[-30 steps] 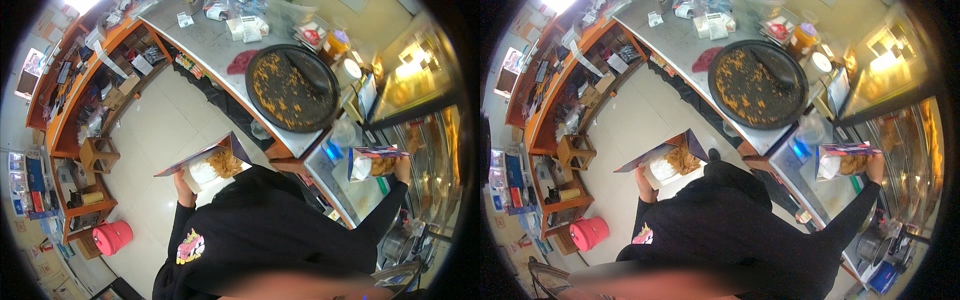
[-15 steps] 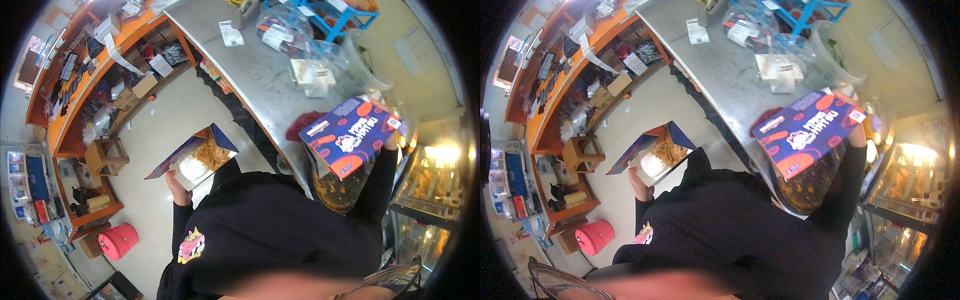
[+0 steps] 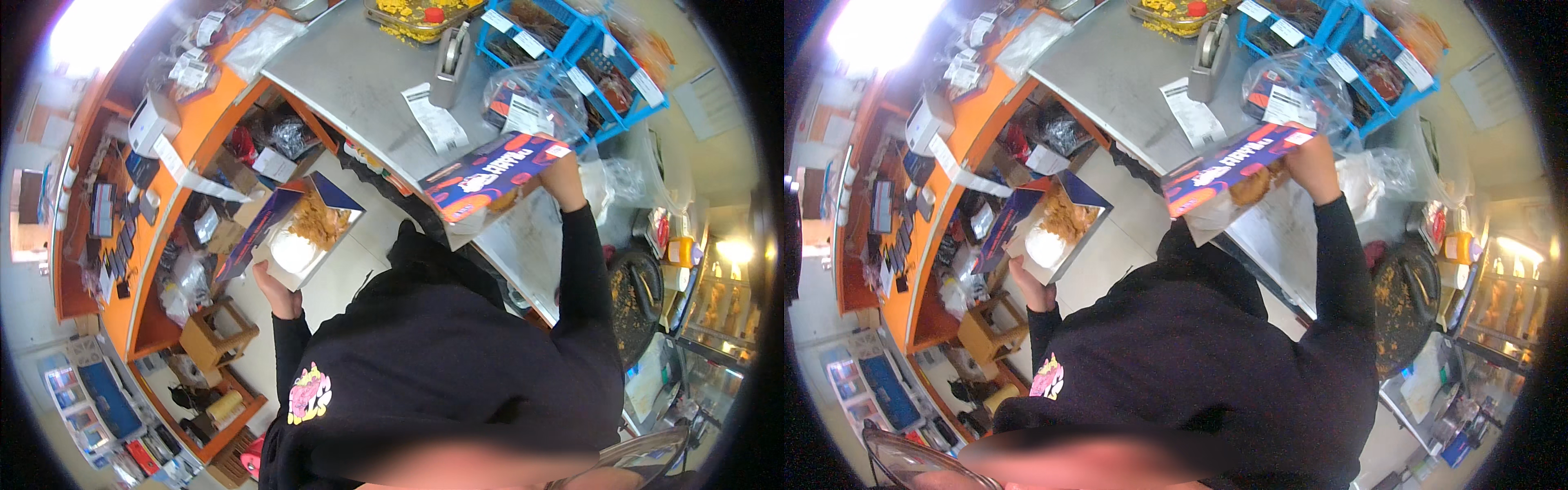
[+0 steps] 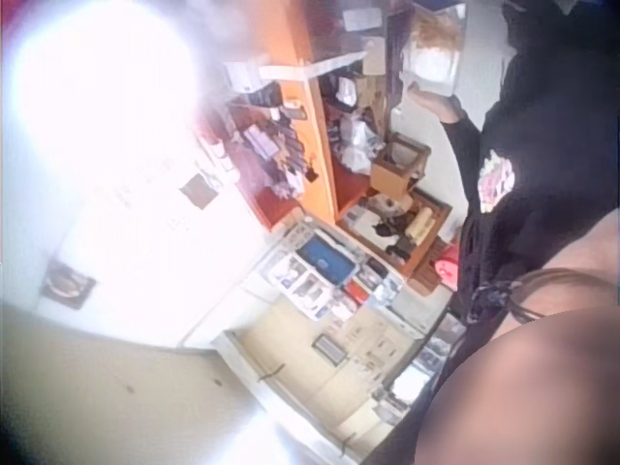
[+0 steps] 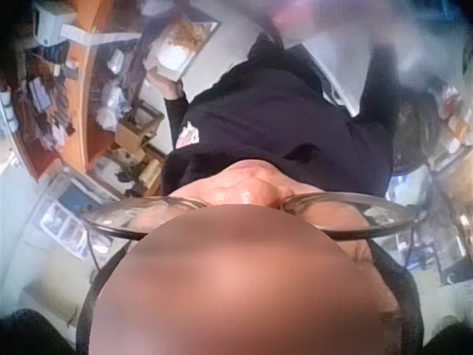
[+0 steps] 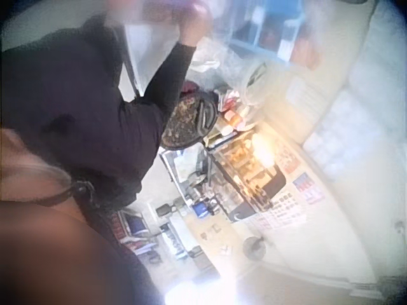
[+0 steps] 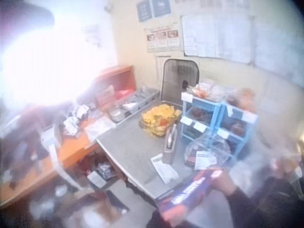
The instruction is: The person assembles a food order by placing rice and fried chicken into a branded box, then adds a side of yellow food and a sauce packet. They handle receipts and packaging materials throughout the process.
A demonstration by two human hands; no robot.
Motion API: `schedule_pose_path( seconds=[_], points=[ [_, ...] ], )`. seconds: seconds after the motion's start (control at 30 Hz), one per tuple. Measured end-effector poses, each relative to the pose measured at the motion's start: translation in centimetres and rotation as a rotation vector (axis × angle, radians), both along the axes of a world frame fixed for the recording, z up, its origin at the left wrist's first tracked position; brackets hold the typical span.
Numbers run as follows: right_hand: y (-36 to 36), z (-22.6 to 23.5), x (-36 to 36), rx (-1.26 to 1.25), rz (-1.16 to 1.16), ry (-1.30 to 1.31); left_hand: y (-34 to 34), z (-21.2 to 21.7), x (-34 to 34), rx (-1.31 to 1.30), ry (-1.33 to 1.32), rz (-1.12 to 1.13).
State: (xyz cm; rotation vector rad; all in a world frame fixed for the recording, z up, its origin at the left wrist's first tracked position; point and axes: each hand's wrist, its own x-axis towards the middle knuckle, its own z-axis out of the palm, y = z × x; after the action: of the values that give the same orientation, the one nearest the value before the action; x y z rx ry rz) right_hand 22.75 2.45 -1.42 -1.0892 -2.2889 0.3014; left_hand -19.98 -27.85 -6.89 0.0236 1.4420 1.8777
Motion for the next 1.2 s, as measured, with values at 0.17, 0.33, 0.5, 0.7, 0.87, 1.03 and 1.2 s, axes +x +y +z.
schedule_pose_path(
  seconds=[0.17, 0.33, 0.5, 0.7, 0.87, 1.03, 1.2],
  points=[
    [7.6, -1.8, -13.6, -0.141, -0.085, -0.080, 8.7, -0.6, -6.3, 0.086, -0.006, -0.006],
    [14.8, -3.9, -25.6, -0.243, -0.050, -0.251, 15.8, -1.8, -12.1, 0.109, 0.111, 0.000],
    [20.3, -7.9, -31.6, -0.302, -0.101, -0.318, 24.8, -4.6, -19.6, 0.049, 0.028, -0.110],
    [21.9, -11.6, -34.0, -0.504, -0.352, -0.256, 38.3, -8.2, -26.0, 0.101, 0.129, -0.319],
    [18.9, -8.6, -35.7, -0.447, -0.537, -0.159, 45.2, -10.1, -24.8, 0.005, 0.052, -0.549],
    [13.0, -3.1, -30.1, -0.047, -0.568, 0.199, 47.4, -11.6, -22.3, -0.040, 0.222, -0.732],
    [5.4, 4.0, -9.9, 0.364, -0.970, 0.007, 49.0, -13.3, -24.9, -0.366, 0.694, -1.041]
  ],
)
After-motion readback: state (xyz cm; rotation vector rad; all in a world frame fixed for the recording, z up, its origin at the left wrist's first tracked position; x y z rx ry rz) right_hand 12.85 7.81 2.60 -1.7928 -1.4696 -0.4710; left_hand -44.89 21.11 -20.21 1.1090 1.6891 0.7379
